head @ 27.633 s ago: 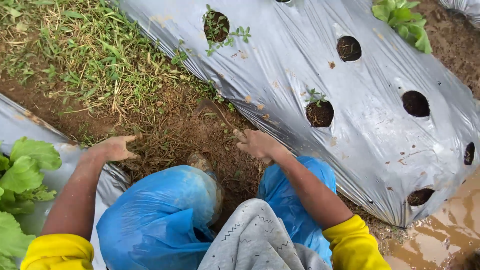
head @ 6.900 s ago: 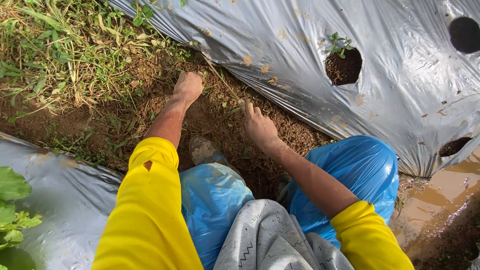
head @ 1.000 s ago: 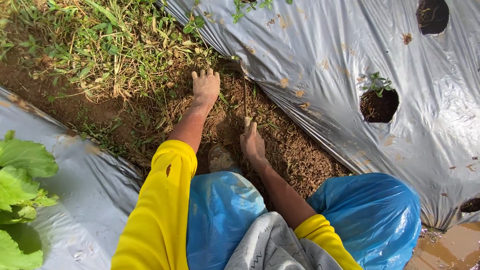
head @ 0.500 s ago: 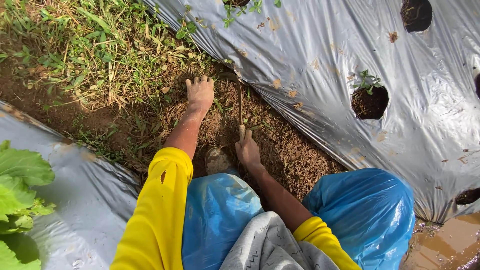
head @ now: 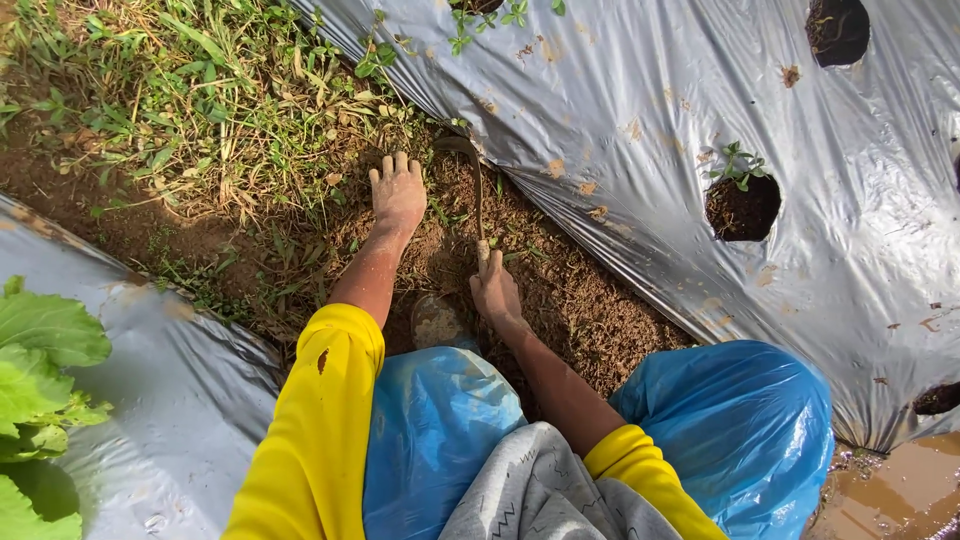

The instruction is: The person squats between rows of crops covered with plastic mulch and uses a sickle to cut weeds at the base. They then gather the cut weeds by hand and toss them aside.

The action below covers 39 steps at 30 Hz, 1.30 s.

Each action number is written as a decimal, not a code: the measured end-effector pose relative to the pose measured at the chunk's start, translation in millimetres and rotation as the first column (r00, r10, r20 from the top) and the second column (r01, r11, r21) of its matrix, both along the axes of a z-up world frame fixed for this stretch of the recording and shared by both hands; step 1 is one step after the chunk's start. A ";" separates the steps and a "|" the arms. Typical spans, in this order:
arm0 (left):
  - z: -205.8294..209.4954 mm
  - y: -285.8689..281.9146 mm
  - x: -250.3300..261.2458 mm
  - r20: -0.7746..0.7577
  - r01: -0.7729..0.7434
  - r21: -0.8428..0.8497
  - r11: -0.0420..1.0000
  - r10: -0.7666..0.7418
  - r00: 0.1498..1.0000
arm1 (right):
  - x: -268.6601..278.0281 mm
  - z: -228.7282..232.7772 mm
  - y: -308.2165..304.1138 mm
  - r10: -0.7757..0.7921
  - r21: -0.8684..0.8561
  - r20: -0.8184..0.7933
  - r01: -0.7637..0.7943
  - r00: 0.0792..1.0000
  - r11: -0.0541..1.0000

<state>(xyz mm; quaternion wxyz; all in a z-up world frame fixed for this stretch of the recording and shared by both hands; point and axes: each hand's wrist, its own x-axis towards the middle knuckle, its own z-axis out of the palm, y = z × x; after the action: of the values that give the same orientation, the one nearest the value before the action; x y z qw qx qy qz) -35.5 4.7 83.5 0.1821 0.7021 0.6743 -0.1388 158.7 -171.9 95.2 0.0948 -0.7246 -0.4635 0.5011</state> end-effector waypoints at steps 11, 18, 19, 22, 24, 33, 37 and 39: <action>41.0 -52.8 -1.5 -0.032 -0.051 -0.003 0.999 0.051 0.998 | -8.9 -54.0 1.8 0.142 -0.002 0.261 -0.147 0.955 0.989; 38.1 -53.9 0.6 -0.038 -0.077 0.014 0.997 0.077 0.996 | 0.9 -150.2 -32.3 0.113 0.053 0.161 -0.123 0.980 0.991; 40.7 -55.4 0.3 -0.039 -0.074 0.014 0.997 0.075 0.996 | 1.3 -165.3 -34.0 0.111 0.053 0.160 -0.121 0.981 0.991; 42.0 -49.1 -3.7 -0.001 -0.105 -0.016 0.994 0.105 0.994 | -2.1 -157.0 -12.7 0.080 0.079 0.050 -0.084 0.996 0.993; 29.9 -57.0 -2.8 -0.001 -0.102 0.015 0.995 0.102 0.995 | -4.1 -76.3 -0.5 0.047 0.015 0.011 -0.047 0.999 0.999; 20.2 -56.5 -2.7 0.020 -0.113 0.050 0.992 0.112 0.994 | -17.8 -45.6 -24.6 -0.041 -0.057 -0.228 0.029 0.973 0.998; 20.1 -60.2 -5.0 0.025 -0.112 0.034 0.993 0.111 0.993 | 7.0 -92.9 -18.4 0.032 -0.003 -0.076 -0.032 0.997 0.999; 24.4 -58.0 -5.2 0.023 -0.109 0.032 0.993 0.108 0.994 | -0.6 -56.1 -13.0 -0.010 -0.036 -0.189 0.003 0.982 0.999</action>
<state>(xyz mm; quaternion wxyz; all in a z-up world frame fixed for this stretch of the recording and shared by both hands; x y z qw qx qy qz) -40.7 -53.3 107.9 0.1848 0.6686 0.7118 -0.1100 158.1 -184.9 39.1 0.1270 -0.6767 -0.4410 0.5758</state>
